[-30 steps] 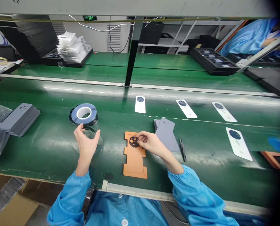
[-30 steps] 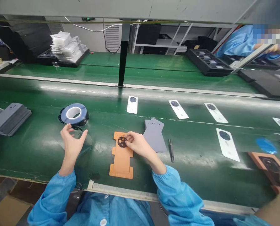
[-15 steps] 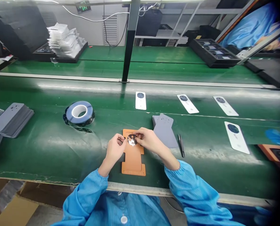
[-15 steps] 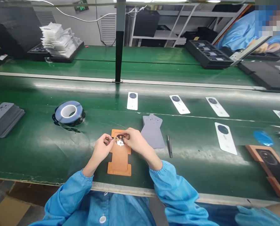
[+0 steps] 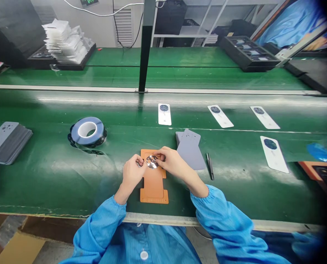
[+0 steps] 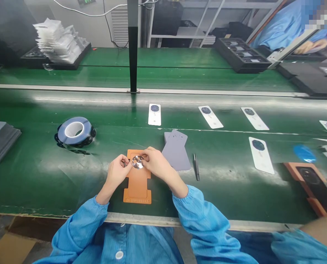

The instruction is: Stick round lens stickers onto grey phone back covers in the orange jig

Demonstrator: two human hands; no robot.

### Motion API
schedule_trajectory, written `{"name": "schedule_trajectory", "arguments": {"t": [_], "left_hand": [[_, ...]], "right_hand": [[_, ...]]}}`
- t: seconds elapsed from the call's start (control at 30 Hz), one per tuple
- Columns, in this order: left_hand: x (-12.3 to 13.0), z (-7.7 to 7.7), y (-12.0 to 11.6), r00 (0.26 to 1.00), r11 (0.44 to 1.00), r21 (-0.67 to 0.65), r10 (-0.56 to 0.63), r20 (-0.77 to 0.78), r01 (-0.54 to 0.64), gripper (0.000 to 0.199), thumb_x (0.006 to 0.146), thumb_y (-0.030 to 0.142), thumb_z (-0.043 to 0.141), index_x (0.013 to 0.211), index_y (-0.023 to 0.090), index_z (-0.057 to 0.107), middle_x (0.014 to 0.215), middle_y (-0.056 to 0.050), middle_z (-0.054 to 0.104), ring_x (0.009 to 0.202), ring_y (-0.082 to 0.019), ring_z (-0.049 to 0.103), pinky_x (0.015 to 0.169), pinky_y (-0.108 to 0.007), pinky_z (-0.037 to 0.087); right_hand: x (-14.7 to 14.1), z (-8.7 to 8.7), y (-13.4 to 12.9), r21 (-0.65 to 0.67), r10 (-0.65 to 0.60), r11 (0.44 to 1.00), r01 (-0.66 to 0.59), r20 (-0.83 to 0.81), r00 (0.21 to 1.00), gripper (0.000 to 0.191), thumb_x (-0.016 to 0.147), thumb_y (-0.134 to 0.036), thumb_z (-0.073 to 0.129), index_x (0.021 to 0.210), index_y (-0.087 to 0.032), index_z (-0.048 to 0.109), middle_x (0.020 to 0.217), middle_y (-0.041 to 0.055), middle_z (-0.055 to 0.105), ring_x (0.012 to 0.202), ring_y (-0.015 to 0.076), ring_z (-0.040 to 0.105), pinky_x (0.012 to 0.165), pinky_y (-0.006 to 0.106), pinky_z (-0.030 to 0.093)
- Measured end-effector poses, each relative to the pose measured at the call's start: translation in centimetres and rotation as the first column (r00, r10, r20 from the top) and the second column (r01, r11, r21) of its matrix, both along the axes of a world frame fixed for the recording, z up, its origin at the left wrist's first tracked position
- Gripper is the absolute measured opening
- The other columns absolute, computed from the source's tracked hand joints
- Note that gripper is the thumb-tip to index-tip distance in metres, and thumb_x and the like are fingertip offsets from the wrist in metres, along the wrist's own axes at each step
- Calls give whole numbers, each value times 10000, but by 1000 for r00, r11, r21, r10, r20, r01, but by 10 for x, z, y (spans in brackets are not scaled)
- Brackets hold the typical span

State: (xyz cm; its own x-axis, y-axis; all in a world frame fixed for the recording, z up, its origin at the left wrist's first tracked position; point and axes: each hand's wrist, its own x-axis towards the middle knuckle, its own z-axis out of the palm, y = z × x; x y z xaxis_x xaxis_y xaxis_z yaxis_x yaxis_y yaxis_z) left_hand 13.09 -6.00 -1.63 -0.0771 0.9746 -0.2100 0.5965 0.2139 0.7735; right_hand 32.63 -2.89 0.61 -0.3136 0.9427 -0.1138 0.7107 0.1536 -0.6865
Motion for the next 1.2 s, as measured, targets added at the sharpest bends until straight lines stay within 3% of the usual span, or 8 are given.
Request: {"name": "schedule_trajectory", "arguments": {"t": [0.17, 0.33, 0.67, 0.9, 1.0, 1.2], "left_hand": [[0, 0, 2, 1000, 1000, -4, 2, -2, -3, 147, 784, 318, 650, 730, 223, 551, 707, 45, 639, 639, -127, 571, 602, -243, 346], [0, 1, 3, 1000, 1000, -11, 4, -10, -5, 149, 779, 315, 640, 723, 224, 537, 683, 49, 622, 623, -127, 561, 606, -244, 342], [-1, 3, 3, 1000, 1000, -24, -9, -9, 8, 178, 771, 314, 642, 692, 230, 506, 602, 55, 543, 611, -138, 553, 601, -246, 334], [-2, 1, 3, 1000, 1000, -11, -12, -13, 12, 157, 774, 310, 644, 698, 232, 530, 600, 54, 549, 609, -144, 569, 603, -248, 341], [-2, 1, 3, 1000, 1000, -8, -16, -19, 16, 147, 777, 299, 640, 703, 231, 532, 599, 56, 549, 600, -139, 562, 600, -246, 339], [-4, 2, 3, 1000, 1000, -24, -19, -8, 19, 148, 778, 328, 648, 723, 230, 550, 602, 58, 545, 582, -133, 541, 600, -245, 336]], "right_hand": [[0, 7, -1, -33, -56, 998, 57, 17, 998, 71, 851, -133, 677, 890, -181, 713, 886, 28, 638, 742, 152, 623, 694, 277, 475], [0, 8, -1, -46, -61, 997, 61, 7, 998, 116, 861, -102, 654, 820, -182, 729, 903, 41, 649, 719, 147, 641, 698, 278, 499], [11, 5, -1, 25, 125, 992, -124, -13, 992, 243, 950, -146, 566, 864, -205, 785, 952, 71, 677, 820, 191, 660, 796, 326, 521], [10, 5, -3, -16, 79, 997, -78, 37, 996, 220, 913, -105, 587, 1012, -211, 752, 972, 60, 649, 818, 178, 645, 768, 303, 501], [8, 1, -3, -47, 24, 999, -22, 28, 999, 171, 857, -52, 607, 934, -178, 694, 973, 48, 620, 758, 145, 621, 724, 272, 490], [5, 4, 5, -94, 61, 994, -56, 45, 997, 153, 806, -22, 594, 784, -171, 624, 920, 28, 593, 691, 114, 593, 686, 246, 463]]}}
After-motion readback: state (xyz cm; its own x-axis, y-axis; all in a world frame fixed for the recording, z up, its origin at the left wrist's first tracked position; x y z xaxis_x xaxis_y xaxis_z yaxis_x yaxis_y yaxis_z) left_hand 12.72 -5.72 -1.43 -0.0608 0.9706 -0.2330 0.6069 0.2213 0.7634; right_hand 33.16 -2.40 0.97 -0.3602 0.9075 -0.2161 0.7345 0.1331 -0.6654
